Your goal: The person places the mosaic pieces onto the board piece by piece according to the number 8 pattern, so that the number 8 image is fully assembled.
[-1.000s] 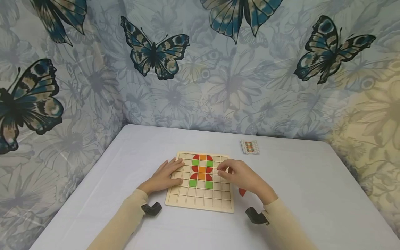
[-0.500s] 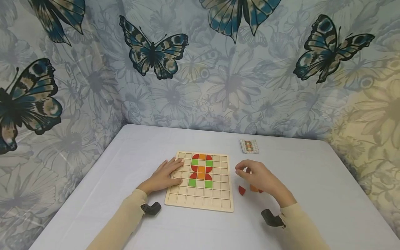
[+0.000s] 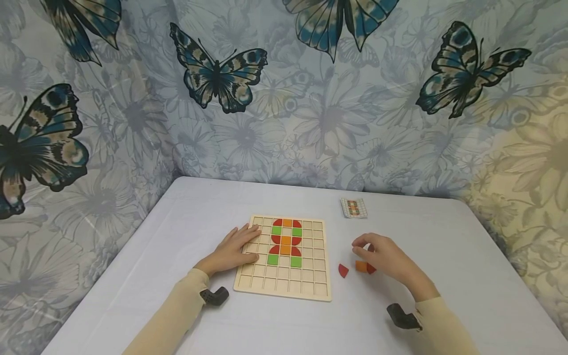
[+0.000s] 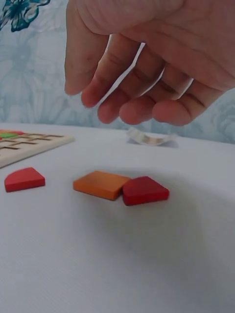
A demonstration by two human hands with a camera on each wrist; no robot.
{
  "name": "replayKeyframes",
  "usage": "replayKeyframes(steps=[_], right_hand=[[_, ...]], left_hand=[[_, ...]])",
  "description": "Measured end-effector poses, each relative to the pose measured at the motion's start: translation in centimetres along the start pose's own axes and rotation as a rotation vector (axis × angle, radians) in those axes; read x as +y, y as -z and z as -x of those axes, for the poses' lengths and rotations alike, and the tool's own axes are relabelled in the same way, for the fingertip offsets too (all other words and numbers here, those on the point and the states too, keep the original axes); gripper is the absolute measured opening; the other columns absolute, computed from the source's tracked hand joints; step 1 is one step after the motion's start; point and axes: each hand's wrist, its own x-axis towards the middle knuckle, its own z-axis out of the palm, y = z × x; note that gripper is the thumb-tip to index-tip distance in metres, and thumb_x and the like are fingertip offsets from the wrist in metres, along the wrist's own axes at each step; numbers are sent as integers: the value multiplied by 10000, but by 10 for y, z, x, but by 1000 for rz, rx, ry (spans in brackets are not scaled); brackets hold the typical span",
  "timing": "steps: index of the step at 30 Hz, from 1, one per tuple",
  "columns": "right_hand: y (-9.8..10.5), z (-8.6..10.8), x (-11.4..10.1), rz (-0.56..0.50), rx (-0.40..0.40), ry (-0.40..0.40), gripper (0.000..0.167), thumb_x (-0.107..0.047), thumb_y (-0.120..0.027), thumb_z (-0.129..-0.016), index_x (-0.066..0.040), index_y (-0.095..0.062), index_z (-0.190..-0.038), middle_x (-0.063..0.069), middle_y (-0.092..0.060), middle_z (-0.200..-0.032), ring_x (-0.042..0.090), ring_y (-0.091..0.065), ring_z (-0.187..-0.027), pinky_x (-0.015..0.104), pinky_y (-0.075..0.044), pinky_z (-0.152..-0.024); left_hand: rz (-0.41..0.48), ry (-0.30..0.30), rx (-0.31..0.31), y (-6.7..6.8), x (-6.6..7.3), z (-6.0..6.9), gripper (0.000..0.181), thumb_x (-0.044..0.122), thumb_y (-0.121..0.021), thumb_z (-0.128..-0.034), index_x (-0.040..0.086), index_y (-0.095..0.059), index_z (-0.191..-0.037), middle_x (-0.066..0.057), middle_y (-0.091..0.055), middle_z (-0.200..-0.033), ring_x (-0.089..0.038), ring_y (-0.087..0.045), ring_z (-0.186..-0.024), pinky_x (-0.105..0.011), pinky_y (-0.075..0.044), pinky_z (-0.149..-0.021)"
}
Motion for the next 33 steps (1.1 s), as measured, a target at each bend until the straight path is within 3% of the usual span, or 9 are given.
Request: replayKeyframes(steps=[15, 24, 33], right_hand=[[-7, 9, 27, 38, -62, 38, 339, -174, -730, -917, 22, -696, -1191, 76, -632, -1057, 66, -478, -755, 203, -444, -598], [-11, 9, 28, 92, -43, 34, 255, -144, -747, -889, -26, -735, -1114, 52, -632, -1022, 93, -478, -798, 201, -433, -624], [-5, 15, 29, 93, -87, 23, 357, -94, -777, -847, 29, -696, -1173, 77, -621, -1048, 162, -512, -862, 197, -467, -657]], left_hand=[[-3, -1, -7, -1, -1, 0, 751, 417, -639, -898, 169, -404, -1567, 20, -281, -1684, -214, -118, -1604, -462, -3, -1323], [4, 0, -1, 0, 0, 0, 748, 407, -643, -894, 168, -411, -1563, 21, -291, -1681, -219, -122, -1603, -468, -4, -1323], [5, -6, -5, 1, 0, 0, 748, 418, -644, -899, 164, -410, -1563, 13, -292, -1680, -226, -121, -1603, -474, -9, -1322]])
